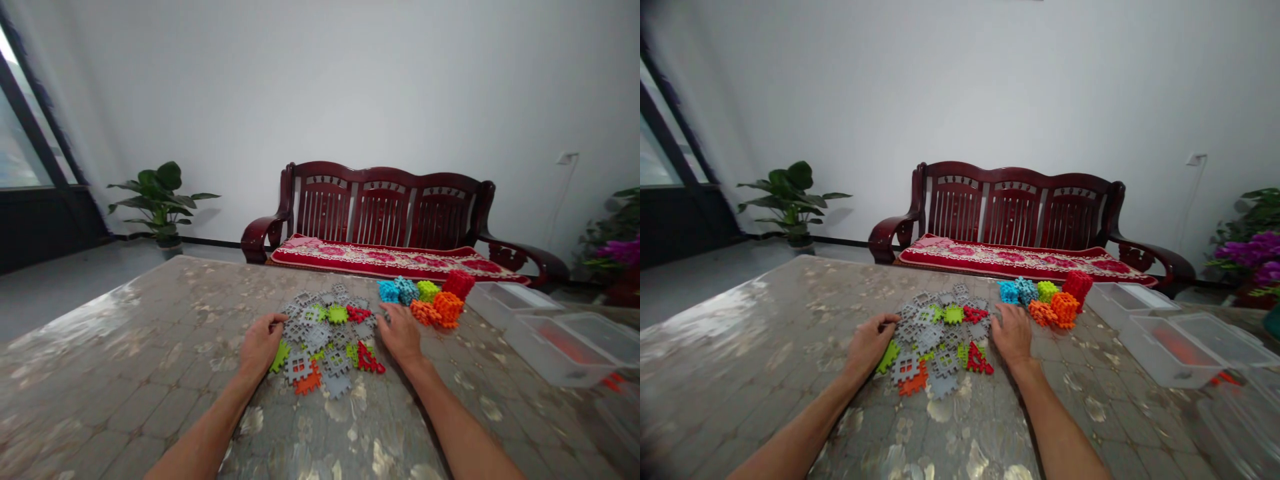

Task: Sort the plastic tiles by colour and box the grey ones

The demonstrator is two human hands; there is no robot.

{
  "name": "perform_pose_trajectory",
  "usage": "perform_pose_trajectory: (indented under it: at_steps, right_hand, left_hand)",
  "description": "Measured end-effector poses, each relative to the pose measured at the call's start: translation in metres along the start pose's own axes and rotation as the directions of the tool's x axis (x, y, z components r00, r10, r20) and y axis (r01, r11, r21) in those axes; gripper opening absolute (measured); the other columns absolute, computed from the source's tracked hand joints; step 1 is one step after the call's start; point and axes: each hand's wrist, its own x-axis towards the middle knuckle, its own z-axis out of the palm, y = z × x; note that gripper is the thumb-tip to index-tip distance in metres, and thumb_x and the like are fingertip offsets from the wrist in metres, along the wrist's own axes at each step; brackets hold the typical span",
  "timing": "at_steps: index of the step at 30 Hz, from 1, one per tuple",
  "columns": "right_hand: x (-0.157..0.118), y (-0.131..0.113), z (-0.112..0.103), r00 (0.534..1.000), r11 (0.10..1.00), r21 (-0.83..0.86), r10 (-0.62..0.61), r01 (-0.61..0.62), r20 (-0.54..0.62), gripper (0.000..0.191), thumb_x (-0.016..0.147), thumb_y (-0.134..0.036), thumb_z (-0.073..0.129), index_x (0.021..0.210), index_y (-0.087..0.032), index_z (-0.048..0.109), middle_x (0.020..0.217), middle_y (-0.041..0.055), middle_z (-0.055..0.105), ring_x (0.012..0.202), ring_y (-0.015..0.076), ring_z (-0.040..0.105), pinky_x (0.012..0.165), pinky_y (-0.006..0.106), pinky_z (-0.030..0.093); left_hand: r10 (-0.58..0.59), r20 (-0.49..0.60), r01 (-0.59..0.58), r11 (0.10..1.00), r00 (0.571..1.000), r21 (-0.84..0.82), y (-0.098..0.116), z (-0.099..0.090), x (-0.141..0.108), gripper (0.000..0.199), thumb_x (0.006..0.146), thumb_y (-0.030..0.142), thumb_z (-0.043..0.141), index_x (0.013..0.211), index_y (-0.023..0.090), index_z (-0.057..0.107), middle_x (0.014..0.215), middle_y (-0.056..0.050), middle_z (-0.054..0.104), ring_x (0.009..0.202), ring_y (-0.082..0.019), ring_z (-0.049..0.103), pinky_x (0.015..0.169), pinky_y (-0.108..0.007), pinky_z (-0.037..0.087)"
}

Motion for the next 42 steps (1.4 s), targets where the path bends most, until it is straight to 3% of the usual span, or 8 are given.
perform_pose_trajectory:
  at_steps: [4,9,24,28,32,35,39,42]
  right_hand:
    - [-0.010,-0.052,-0.007,0.977,0.962,0.220,-0.188,0.163,0.097,0.024,0.093,-0.027,0.058,0.112,-0.024,0.073,0.114,0.0051,0.074,0.109,0.0222,0.060,0.101,0.035,0.042]
    - [-0.022,-0.096,-0.008,0.943,0.962,0.197,-0.233,0.188,0.237,0.029,0.090,-0.035,0.067,0.116,-0.025,0.073,0.125,0.0052,0.070,0.118,0.0262,0.056,0.103,0.039,0.040]
    - [-0.028,-0.104,-0.004,0.956,0.943,0.313,-0.193,0.118,0.221,0.013,0.086,-0.016,0.065,0.090,-0.025,0.074,0.097,0.0015,0.074,0.100,0.0214,0.060,0.091,0.034,0.042]
    - [-0.030,-0.105,-0.009,0.929,0.894,0.407,-0.295,0.186,0.224,0.020,0.084,-0.025,0.072,0.104,-0.025,0.074,0.108,0.0027,0.074,0.105,0.0215,0.060,0.097,0.034,0.041]
    - [-0.035,-0.108,-0.016,0.801,0.807,0.473,-0.522,0.353,0.294,0.063,0.069,-0.051,0.086,0.125,-0.027,0.068,0.124,0.0035,0.070,0.113,0.0245,0.058,0.100,0.037,0.040]
    - [-0.041,-0.110,-0.016,0.741,0.784,0.447,-0.590,0.430,0.322,0.056,0.072,-0.051,0.084,0.121,-0.028,0.070,0.123,0.0030,0.071,0.112,0.0247,0.058,0.099,0.038,0.040]
    - [-0.046,-0.112,-0.011,0.746,0.781,0.422,-0.598,0.460,0.294,0.026,0.089,-0.035,0.071,0.113,-0.026,0.073,0.116,0.0027,0.074,0.106,0.0211,0.062,0.095,0.034,0.042]
    - [-0.043,-0.110,-0.009,0.815,0.808,0.429,-0.531,0.404,0.232,0.019,0.096,-0.030,0.059,0.106,-0.024,0.074,0.100,0.0033,0.077,0.094,0.0189,0.066,0.088,0.031,0.044]
  left_hand:
    - [0.174,0.077,-0.179,0.981,0.982,0.072,0.007,-0.001,-0.008,0.025,0.089,0.030,0.056,0.101,0.022,0.076,0.105,-0.005,0.077,0.096,-0.020,0.069,0.089,-0.030,0.049]
    - [0.366,0.152,-0.391,0.898,0.918,0.200,0.017,0.000,-0.020,0.025,0.086,0.043,0.067,0.101,0.026,0.077,0.104,-0.005,0.075,0.107,-0.025,0.064,0.099,-0.037,0.043]
    - [0.499,0.146,-0.506,0.863,0.854,0.012,0.017,0.003,-0.021,0.018,0.089,0.028,0.060,0.098,0.026,0.075,0.103,-0.004,0.077,0.103,-0.022,0.066,0.097,-0.038,0.044]
    - [0.441,0.094,-0.444,0.895,0.893,0.025,0.015,0.005,-0.018,0.021,0.090,0.029,0.054,0.091,0.024,0.075,0.096,-0.005,0.077,0.098,-0.023,0.067,0.093,-0.038,0.047]
    - [0.319,0.034,-0.315,0.945,0.947,-0.089,0.007,0.008,-0.012,0.025,0.087,0.029,0.052,0.095,0.022,0.074,0.100,-0.006,0.077,0.099,-0.023,0.069,0.095,-0.037,0.049]
    - [0.201,-0.032,-0.204,0.962,0.979,-0.180,0.001,0.010,-0.007,0.031,0.087,0.037,0.049,0.097,0.021,0.074,0.101,-0.006,0.078,0.098,-0.023,0.070,0.094,-0.037,0.051]
    - [0.094,-0.091,-0.113,0.966,0.991,-0.232,-0.004,0.010,-0.002,0.035,0.083,0.043,0.049,0.094,0.022,0.075,0.095,-0.005,0.079,0.091,-0.023,0.071,0.089,-0.036,0.053]
    - [0.049,-0.112,-0.075,0.966,0.992,-0.245,-0.004,0.008,0.000,0.035,0.082,0.044,0.049,0.093,0.023,0.075,0.093,-0.004,0.079,0.088,-0.023,0.071,0.087,-0.036,0.054]
